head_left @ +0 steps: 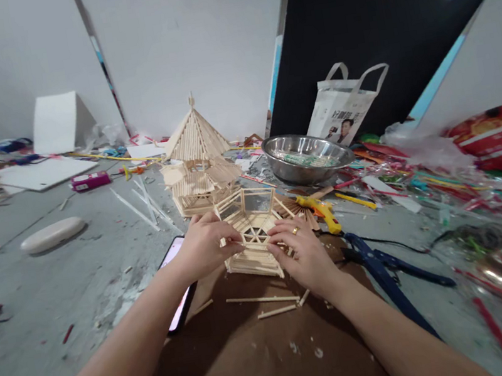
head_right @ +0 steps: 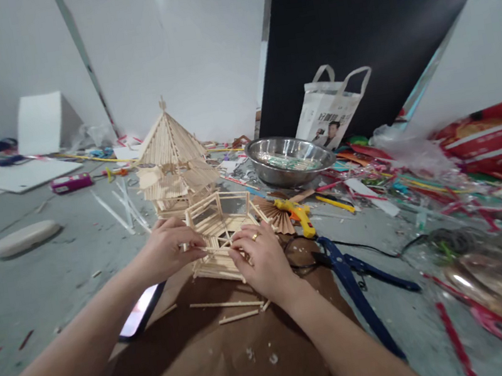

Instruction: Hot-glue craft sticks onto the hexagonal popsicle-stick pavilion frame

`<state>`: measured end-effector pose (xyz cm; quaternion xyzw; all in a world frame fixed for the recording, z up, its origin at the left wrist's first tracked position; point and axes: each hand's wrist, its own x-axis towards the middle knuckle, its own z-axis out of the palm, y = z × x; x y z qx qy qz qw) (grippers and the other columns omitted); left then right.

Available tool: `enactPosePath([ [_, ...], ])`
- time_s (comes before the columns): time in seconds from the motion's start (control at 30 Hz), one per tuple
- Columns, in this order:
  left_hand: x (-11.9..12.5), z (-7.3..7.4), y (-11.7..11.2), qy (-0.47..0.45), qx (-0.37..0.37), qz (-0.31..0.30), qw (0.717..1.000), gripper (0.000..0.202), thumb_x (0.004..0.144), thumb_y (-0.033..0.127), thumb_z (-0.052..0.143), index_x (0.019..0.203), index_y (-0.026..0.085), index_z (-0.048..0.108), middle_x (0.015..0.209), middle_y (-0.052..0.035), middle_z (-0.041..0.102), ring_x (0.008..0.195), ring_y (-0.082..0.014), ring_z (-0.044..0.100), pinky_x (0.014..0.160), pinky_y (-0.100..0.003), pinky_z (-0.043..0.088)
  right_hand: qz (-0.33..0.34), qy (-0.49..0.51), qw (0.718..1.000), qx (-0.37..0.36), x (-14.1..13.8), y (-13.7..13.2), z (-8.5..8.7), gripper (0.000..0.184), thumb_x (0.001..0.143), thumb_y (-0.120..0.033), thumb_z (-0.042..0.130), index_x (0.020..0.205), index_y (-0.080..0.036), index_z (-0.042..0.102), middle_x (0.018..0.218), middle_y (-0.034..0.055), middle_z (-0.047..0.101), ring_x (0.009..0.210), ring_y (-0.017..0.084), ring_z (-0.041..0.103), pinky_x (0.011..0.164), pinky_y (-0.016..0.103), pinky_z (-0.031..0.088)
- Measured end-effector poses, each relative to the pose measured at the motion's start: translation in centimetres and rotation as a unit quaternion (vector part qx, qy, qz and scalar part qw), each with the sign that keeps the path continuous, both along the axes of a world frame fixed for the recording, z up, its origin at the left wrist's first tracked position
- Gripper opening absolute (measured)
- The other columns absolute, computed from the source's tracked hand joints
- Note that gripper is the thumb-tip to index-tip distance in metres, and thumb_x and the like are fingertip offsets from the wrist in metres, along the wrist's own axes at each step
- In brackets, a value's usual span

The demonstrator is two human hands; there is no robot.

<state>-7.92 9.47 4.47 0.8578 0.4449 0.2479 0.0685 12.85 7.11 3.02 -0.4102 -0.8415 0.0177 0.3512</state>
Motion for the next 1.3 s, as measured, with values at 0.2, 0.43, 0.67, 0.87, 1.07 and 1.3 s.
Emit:
enactPosePath([
  [0.2,0.0,-0.1,0.1,-0.022,-0.003,-0.005,1.000,0.012,0.066,0.035,0.058,0.068,0.026,0.065,0.070,0.0003,0.065,0.074,-0.0168,0.046,0.075,-0.031,0.023,0.000,-0.001,1.000,-0.003,0.0,0.0,-0.3,0.009,0.077,-0.024,0.049,0.075,-0.021,0.057,0.086,0.0027,0.062,0.095,0.018,0.049,0.092,0.042,0.026],
  [0.43,0.0,-0.1,0.1,-0.035,0.008,-0.002,0.999,0.013,0.068,0.035,0.057,0.065,0.025,0.065,0.067,0.0001,0.064,0.073,-0.0166,0.046,0.072,-0.030,0.024,-0.004,-0.002,1.000,-0.009,0.1,0.1,-0.1,0.008,0.075,-0.026,0.050,0.079,-0.020,0.055,0.087,0.0036,0.062,0.095,0.019,0.049,0.092,0.041,0.026],
  [0.67,-0.1,-0.2,0.2,-0.051,0.007,-0.009,0.999,0.014,0.067,0.036,0.057,0.065,0.026,0.066,0.063,0.0004,0.063,0.072,-0.0161,0.046,0.073,-0.030,0.026,-0.013,-0.007,1.000,-0.013,0.5,0.1,-0.1,0.007,0.075,-0.027,0.051,0.077,-0.020,0.053,0.088,0.0034,0.061,0.096,0.018,0.049,0.092,0.041,0.025],
  [0.87,-0.2,-0.3,0.4,-0.060,0.003,-0.021,0.998,0.013,0.067,0.037,0.058,0.064,0.027,0.066,0.063,0.0007,0.064,0.070,-0.0159,0.046,0.071,-0.029,0.026,0.000,-0.004,1.000,-0.007,1.1,0.3,0.0,0.008,0.073,-0.029,0.054,0.074,-0.021,0.052,0.085,0.0027,0.062,0.089,0.017,0.053,0.093,0.041,0.022],
  [1.07,-0.2,-0.3,0.4,-0.021,0.019,-0.021,0.999,0.015,0.069,0.037,0.056,0.066,0.027,0.066,0.064,0.0004,0.065,0.070,-0.0162,0.047,0.070,-0.029,0.027,0.008,-0.005,0.999,-0.041,1.5,0.3,0.3,0.011,0.072,-0.031,0.056,0.074,-0.020,0.053,0.085,0.0023,0.062,0.086,0.016,0.054,0.094,0.042,0.021],
  [1.3,-0.3,-0.3,0.4,-0.016,0.022,-0.022,0.999,0.016,0.070,0.038,0.055,0.067,0.027,0.066,0.065,-0.0002,0.065,0.069,-0.0160,0.047,0.070,-0.028,0.027,0.018,-0.001,0.997,-0.081,1.4,0.2,0.6,0.008,0.072,-0.028,0.055,0.074,-0.021,0.055,0.082,0.0012,0.063,0.082,0.015,0.056,0.095,0.043,0.019],
])
